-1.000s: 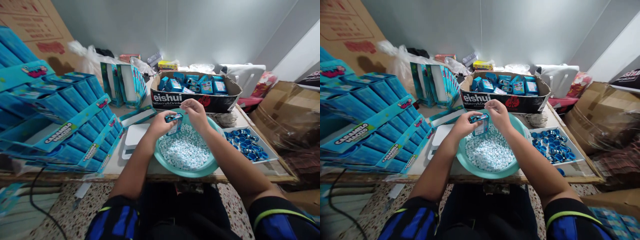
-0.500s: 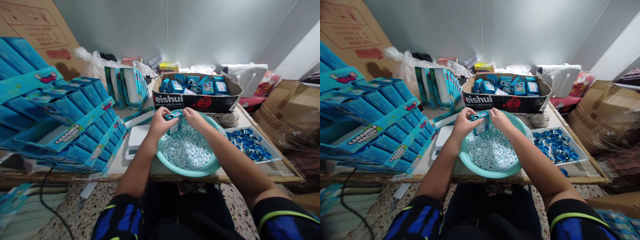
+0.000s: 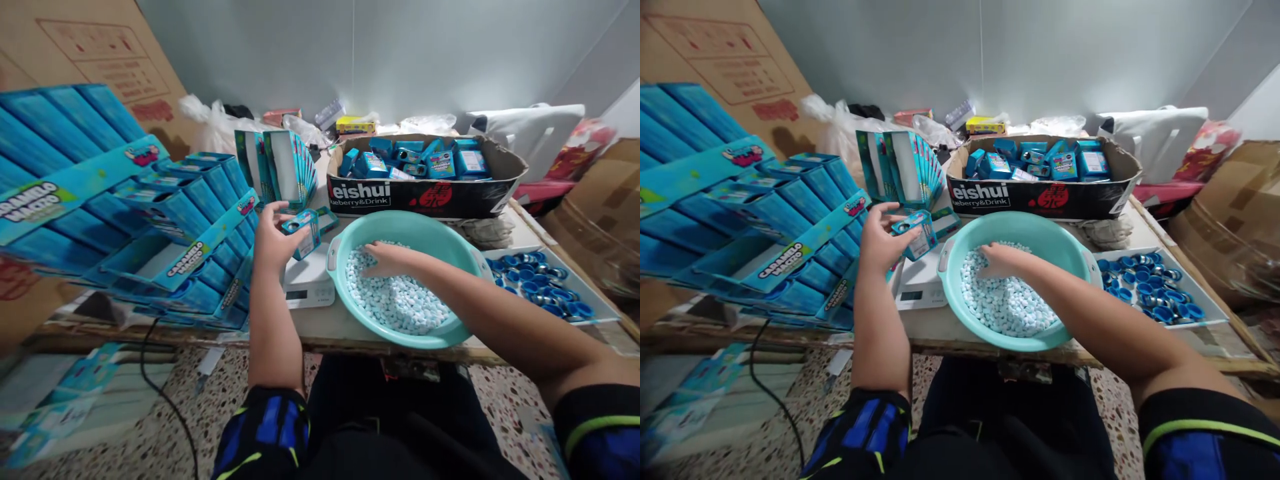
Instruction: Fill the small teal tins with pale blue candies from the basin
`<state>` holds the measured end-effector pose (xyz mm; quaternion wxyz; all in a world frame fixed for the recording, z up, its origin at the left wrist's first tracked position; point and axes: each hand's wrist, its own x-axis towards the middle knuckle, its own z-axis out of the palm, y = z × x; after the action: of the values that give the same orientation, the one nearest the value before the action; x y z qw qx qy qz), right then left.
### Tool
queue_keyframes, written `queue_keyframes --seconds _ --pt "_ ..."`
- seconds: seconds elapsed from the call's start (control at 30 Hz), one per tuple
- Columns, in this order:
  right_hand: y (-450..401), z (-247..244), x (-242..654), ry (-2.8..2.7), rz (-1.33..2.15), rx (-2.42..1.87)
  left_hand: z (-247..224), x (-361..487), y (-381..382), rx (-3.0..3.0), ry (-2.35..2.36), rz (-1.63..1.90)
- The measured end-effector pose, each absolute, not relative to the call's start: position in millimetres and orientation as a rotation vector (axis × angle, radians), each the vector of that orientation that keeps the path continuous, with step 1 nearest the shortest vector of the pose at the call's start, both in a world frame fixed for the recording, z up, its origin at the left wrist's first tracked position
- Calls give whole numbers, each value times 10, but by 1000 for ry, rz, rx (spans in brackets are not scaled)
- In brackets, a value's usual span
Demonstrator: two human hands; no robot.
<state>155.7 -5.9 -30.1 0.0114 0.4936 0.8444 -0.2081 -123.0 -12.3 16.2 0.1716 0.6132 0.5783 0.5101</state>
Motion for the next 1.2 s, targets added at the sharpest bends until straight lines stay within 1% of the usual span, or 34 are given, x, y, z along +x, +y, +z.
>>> queue_keyframes --seconds 0.13,0.2,0.27,0.43,0.6,0.8,0.9,1.03,1.2 --pt "-30 -308 1613 2614 -686 1555 -13 -1428 -98 1759 1723 1118" --pt "-32 -315 1644 2638 -712 1557 -34 -1438 -103 1749 1661 1091" --pt "-45 -313 1666 2652 -736 1537 -16 -1425 -112 1701 1574 1196" --pt "-100 -255 1665 2587 -705 1444 41 -1379 -107 1604 1443 1653" --pt "-128 -235 1649 2549 -660 1444 24 -1327 -65 1540 1467 1813" --pt "-92 -325 1703 2661 -653 1404 13 -1285 -61 1571 1484 2060" --pt "-96 -310 1690 2620 -698 1438 2 -1289 -54 1549 1431 2070" --pt "-129 -224 1648 2550 -729 1467 -29 -1298 -28 1548 1508 1956" --pt "-147 -152 1650 2513 -746 1462 -47 -1271 -10 1614 1565 1926"
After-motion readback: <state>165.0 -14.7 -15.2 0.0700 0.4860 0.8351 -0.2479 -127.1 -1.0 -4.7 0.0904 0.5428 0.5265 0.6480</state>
